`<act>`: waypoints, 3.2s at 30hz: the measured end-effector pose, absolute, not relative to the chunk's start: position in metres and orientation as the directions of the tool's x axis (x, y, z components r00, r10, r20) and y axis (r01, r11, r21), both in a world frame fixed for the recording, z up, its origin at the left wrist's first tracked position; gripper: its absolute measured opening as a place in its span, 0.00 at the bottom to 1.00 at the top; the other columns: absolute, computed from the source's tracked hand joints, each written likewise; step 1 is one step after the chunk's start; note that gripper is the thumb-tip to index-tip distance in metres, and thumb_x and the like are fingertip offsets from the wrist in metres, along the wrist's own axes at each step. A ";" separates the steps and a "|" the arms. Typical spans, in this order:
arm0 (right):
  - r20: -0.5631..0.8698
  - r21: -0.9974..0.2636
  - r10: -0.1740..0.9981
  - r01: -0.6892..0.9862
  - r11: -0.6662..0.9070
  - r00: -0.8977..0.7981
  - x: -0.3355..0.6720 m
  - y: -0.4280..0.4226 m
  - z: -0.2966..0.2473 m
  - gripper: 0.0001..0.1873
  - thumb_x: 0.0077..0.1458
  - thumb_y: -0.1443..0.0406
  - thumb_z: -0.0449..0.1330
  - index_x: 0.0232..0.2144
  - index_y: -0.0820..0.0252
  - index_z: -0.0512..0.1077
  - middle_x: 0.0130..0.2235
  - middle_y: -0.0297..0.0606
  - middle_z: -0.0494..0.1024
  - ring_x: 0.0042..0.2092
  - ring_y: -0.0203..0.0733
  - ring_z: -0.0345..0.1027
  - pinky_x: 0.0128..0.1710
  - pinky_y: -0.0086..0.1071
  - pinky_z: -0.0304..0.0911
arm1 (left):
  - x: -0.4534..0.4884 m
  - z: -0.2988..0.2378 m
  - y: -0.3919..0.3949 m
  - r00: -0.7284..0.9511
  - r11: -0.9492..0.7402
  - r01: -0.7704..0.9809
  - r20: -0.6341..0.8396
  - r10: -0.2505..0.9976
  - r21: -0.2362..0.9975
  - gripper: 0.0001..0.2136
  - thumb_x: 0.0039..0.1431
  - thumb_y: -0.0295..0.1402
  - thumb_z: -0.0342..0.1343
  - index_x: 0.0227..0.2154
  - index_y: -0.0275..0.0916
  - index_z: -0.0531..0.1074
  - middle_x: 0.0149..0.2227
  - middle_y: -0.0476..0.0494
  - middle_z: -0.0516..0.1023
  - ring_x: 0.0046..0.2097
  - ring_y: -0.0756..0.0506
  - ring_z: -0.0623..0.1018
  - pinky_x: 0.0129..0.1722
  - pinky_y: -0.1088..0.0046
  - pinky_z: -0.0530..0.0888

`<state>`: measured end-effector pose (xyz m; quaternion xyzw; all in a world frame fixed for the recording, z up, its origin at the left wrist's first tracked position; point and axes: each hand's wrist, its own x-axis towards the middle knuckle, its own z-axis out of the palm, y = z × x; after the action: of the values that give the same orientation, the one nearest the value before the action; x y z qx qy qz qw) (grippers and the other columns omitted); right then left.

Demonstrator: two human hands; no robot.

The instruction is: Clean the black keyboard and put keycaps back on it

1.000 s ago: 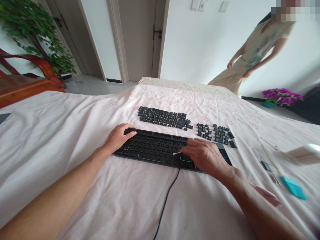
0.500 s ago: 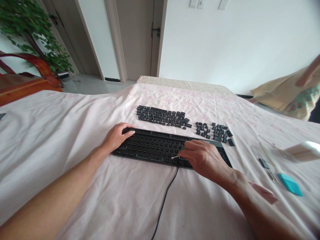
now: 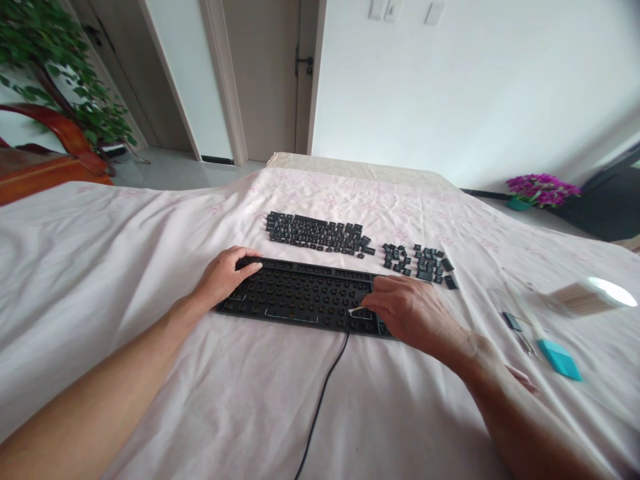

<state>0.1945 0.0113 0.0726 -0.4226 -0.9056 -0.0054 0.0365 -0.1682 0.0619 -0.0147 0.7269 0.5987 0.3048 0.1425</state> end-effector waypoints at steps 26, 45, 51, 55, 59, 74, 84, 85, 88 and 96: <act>-0.023 -0.039 0.772 0.772 0.635 -0.636 0.199 0.005 0.082 0.14 0.57 0.69 0.54 0.31 0.50 0.79 0.29 0.32 0.75 0.32 0.35 0.66 0.30 0.30 0.47 | -0.169 -0.016 0.062 0.096 -0.244 0.780 0.275 0.957 0.576 0.17 0.57 0.46 0.51 0.43 0.44 0.74 0.46 0.46 0.77 0.48 0.42 0.75 0.51 0.66 0.69; -0.149 -0.010 0.803 0.813 0.583 -0.577 0.213 0.009 0.090 0.15 0.55 0.69 0.53 0.32 0.47 0.79 0.34 0.30 0.79 0.36 0.37 0.71 0.30 0.28 0.52 | -0.168 -0.015 0.062 0.096 -0.237 0.782 0.263 0.960 0.577 0.18 0.57 0.47 0.51 0.44 0.43 0.74 0.47 0.46 0.77 0.48 0.42 0.75 0.52 0.65 0.68; -0.111 -0.042 0.798 0.805 0.592 -0.593 0.208 0.008 0.087 0.14 0.57 0.68 0.53 0.33 0.49 0.79 0.34 0.32 0.79 0.36 0.37 0.71 0.31 0.28 0.52 | -0.169 -0.016 0.062 0.092 -0.234 0.785 0.265 0.960 0.574 0.17 0.57 0.46 0.51 0.44 0.43 0.74 0.47 0.45 0.77 0.48 0.42 0.75 0.51 0.65 0.68; -0.126 -0.107 0.766 0.777 0.621 -0.630 0.203 0.006 0.087 0.14 0.58 0.68 0.53 0.33 0.49 0.79 0.34 0.32 0.79 0.36 0.36 0.71 0.32 0.28 0.53 | -0.169 -0.017 0.062 0.092 -0.234 0.784 0.265 0.960 0.575 0.17 0.57 0.46 0.51 0.43 0.43 0.74 0.47 0.46 0.77 0.48 0.42 0.75 0.51 0.66 0.68; -0.150 -0.106 0.759 0.773 0.625 -0.634 0.204 0.004 0.089 0.14 0.57 0.69 0.54 0.32 0.49 0.79 0.33 0.31 0.79 0.36 0.36 0.71 0.31 0.28 0.52 | -0.169 -0.017 0.062 0.091 -0.233 0.785 0.265 0.960 0.575 0.17 0.57 0.46 0.51 0.44 0.44 0.74 0.47 0.46 0.77 0.48 0.42 0.75 0.51 0.66 0.68; -0.127 -0.095 0.777 0.788 0.609 -0.616 0.203 0.002 0.086 0.15 0.58 0.68 0.53 0.33 0.50 0.79 0.33 0.33 0.79 0.36 0.37 0.71 0.32 0.28 0.53 | -0.168 -0.015 0.061 0.088 -0.229 0.781 0.261 0.961 0.581 0.18 0.57 0.47 0.51 0.44 0.43 0.74 0.47 0.46 0.77 0.48 0.42 0.75 0.51 0.66 0.69; -0.142 -0.097 0.771 0.783 0.614 -0.621 0.205 0.002 0.088 0.14 0.57 0.68 0.53 0.33 0.49 0.79 0.34 0.32 0.79 0.36 0.36 0.71 0.31 0.28 0.53 | -0.168 -0.016 0.062 0.082 -0.226 0.781 0.262 0.961 0.583 0.19 0.57 0.49 0.50 0.44 0.43 0.74 0.47 0.45 0.77 0.48 0.42 0.75 0.52 0.66 0.68; -0.134 -0.084 0.779 0.791 0.607 -0.612 0.207 0.002 0.088 0.14 0.57 0.68 0.53 0.33 0.49 0.79 0.34 0.31 0.79 0.36 0.36 0.71 0.30 0.28 0.52 | -0.168 -0.015 0.061 0.083 -0.227 0.780 0.264 0.961 0.582 0.19 0.57 0.48 0.50 0.43 0.44 0.74 0.47 0.46 0.77 0.48 0.42 0.75 0.51 0.66 0.69; -0.097 -0.035 0.806 0.811 0.584 -0.584 0.210 0.004 0.088 0.14 0.57 0.68 0.53 0.33 0.48 0.78 0.34 0.31 0.79 0.36 0.37 0.71 0.30 0.28 0.52 | -0.168 -0.015 0.062 0.088 -0.232 0.781 0.266 0.960 0.580 0.18 0.57 0.47 0.51 0.43 0.44 0.74 0.47 0.46 0.77 0.48 0.42 0.75 0.51 0.66 0.69; -0.156 -0.029 0.805 0.817 0.575 -0.572 0.216 0.005 0.090 0.15 0.55 0.69 0.52 0.32 0.49 0.79 0.35 0.31 0.81 0.38 0.39 0.73 0.31 0.29 0.53 | -0.168 -0.016 0.061 0.091 -0.236 0.778 0.266 0.960 0.582 0.17 0.57 0.47 0.51 0.44 0.44 0.74 0.46 0.46 0.77 0.48 0.42 0.75 0.51 0.66 0.68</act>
<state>0.2162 0.0046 0.0902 -0.4582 -0.8852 0.0489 -0.0629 -0.1684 0.0615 -0.0161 0.7237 0.6003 0.3066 0.1480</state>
